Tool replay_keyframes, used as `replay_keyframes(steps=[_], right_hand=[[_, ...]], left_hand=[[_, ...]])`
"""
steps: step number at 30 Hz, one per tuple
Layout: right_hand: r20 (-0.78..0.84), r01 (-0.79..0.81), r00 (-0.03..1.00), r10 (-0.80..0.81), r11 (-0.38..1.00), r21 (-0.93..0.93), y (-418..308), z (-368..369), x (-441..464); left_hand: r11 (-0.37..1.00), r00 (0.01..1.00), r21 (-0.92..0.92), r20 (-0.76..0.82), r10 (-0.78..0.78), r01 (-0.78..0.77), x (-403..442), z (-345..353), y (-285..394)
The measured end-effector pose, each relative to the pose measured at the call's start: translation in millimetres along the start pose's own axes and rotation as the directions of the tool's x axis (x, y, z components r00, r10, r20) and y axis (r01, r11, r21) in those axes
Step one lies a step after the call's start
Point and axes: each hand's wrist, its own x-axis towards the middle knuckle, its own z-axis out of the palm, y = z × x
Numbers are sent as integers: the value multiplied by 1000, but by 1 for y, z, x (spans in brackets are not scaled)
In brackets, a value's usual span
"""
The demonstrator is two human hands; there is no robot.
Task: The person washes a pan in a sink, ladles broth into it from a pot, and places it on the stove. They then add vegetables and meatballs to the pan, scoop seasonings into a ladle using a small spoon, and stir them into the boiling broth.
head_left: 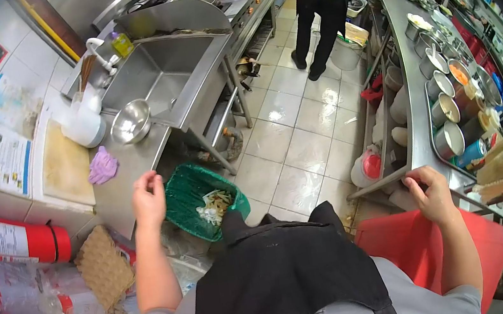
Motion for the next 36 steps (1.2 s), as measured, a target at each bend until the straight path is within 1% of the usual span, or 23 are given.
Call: replay_keyframes(steps=[1,2,5,6,8,9,10,12,13,14,16,17,19,21,22,25,26,28,29,32,33,35,36], right_hand=[[24,-41,999,40,998,48,-5,-1,18],[49,68,997,-67,998,-16,-12,-3,40],[151,240,959,-238,971,7,-26,4,106],[188,218,958,-215,976,0,-33,7,128],[188,216,957,-220,975,42,-43,22,173],[185,216,957,-224,974,61,-46,32,196],[147,282,946,-289,957,66,-47,43,219],[142,291,943,-300,953,80,-51,64,261],[142,309,937,-320,947,93,-51,77,283],[179,228,951,-251,964,137,-47,91,302],[273,123,950,-149,986,109,-43,116,336],[341,129,927,-153,987,93,-43,126,352],[485,60,867,-115,990,128,-41,141,385],[512,61,850,-121,989,134,-31,156,421],[526,57,841,-125,988,145,-28,163,439],[562,81,808,-177,978,190,-26,178,502],[562,115,797,-221,969,217,-24,183,528],[493,210,811,-317,943,260,-20,192,587],[461,256,809,-364,925,280,-18,195,619],[305,363,847,-435,893,266,-25,203,720],[254,389,854,-453,882,265,-30,202,754],[73,527,826,-558,812,251,-30,212,825],[18,579,810,-586,804,137,-34,215,860]], left_hand=[[998,997,38,-59,49,-47,18,1,3],[997,996,64,-72,51,-47,36,0,8],[980,994,184,-66,84,-70,83,-2,22],[967,993,244,-73,93,-73,97,0,22],[929,990,362,-85,111,-74,123,7,21],[922,990,379,-81,119,-80,135,10,25],[916,989,393,-82,126,-84,146,14,30],[903,984,417,-87,158,-108,170,28,20],[896,990,438,-71,119,-76,182,34,17],[886,996,461,-48,72,-42,190,36,17],[871,999,490,6,-44,36,205,39,19],[865,994,497,36,-105,73,214,41,21],[853,974,502,85,-210,140,227,46,21],[840,950,506,116,-291,195,239,48,20],[837,924,481,128,-361,260,245,49,21],[796,874,477,104,-474,374,248,51,20],[779,884,517,86,-460,355,247,53,18],[721,827,509,32,-562,471,252,58,23],[682,788,504,3,-615,530,254,60,28],[481,630,542,-121,-768,690,263,64,46],[424,633,600,-184,-752,678,261,66,48],[299,650,702,-302,-697,647,256,71,51],[301,672,715,-311,-672,631,258,72,65]])
